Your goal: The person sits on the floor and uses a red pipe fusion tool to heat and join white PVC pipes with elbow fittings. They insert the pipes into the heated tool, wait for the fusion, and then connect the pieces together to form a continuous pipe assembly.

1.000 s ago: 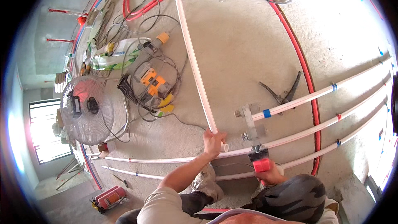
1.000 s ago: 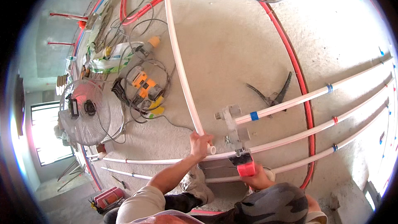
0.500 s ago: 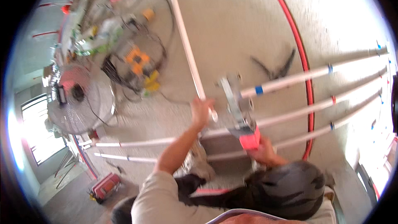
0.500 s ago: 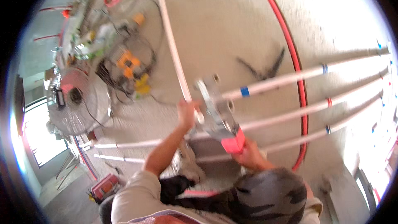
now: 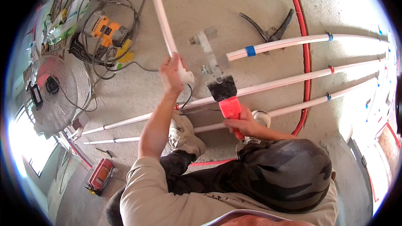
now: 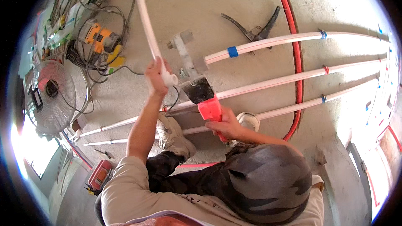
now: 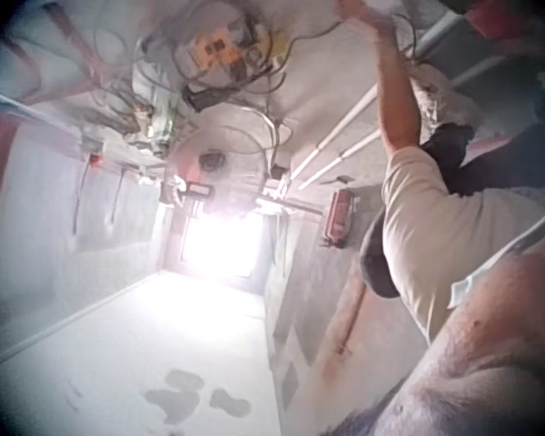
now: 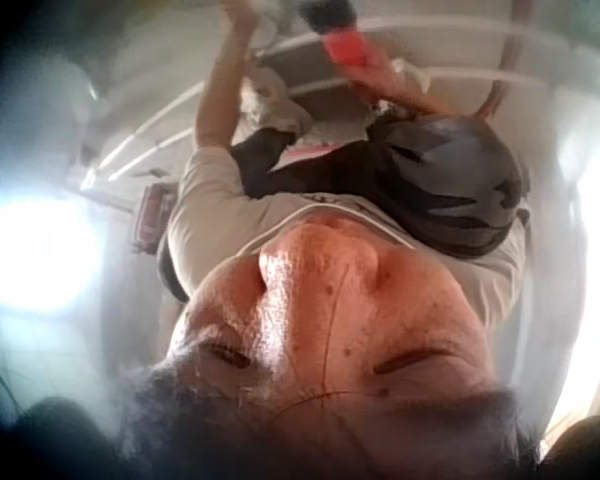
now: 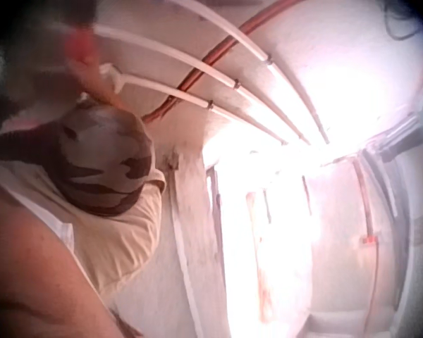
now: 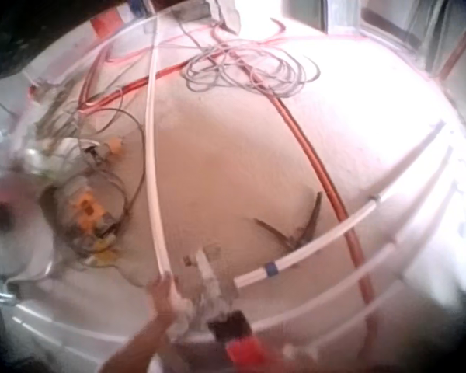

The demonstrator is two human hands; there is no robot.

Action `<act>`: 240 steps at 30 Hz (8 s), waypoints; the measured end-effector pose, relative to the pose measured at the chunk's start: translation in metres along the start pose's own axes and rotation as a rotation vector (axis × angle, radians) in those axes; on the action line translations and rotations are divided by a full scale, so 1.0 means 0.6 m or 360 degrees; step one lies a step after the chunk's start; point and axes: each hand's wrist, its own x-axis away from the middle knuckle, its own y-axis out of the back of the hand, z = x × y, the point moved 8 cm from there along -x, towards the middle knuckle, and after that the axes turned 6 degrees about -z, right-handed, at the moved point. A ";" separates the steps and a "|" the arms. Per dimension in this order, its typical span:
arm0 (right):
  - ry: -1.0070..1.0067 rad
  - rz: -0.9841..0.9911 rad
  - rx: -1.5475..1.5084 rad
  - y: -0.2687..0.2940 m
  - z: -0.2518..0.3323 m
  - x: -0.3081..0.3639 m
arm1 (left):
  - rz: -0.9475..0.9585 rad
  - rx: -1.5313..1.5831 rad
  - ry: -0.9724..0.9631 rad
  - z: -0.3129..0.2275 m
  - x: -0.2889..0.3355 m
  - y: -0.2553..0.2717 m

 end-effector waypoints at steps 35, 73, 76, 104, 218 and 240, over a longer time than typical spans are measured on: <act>-0.0123 -0.0200 -0.0043 0.008 -0.060 -0.047 | -0.0147 0.0127 0.0073 0.012 -0.006 -0.051; -0.0125 -0.0249 0.0201 0.006 -0.056 -0.048 | -0.0324 0.0133 -0.0143 0.006 0.013 -0.061; -0.0150 -0.0283 0.0126 0.008 -0.059 -0.049 | -0.0333 0.0098 -0.0172 0.007 0.013 -0.059; -0.0315 0.0051 0.0287 0.003 -0.027 -0.042 | -0.0213 0.0267 0.0004 0.006 0.013 -0.080; -0.0373 0.0238 0.0176 0.056 -0.047 -0.054 | -0.0256 0.0174 0.0031 0.025 0.012 -0.099; -0.0562 0.0303 -0.0396 0.020 -0.037 -0.063 | -0.0318 0.0175 0.0016 0.028 0.009 -0.099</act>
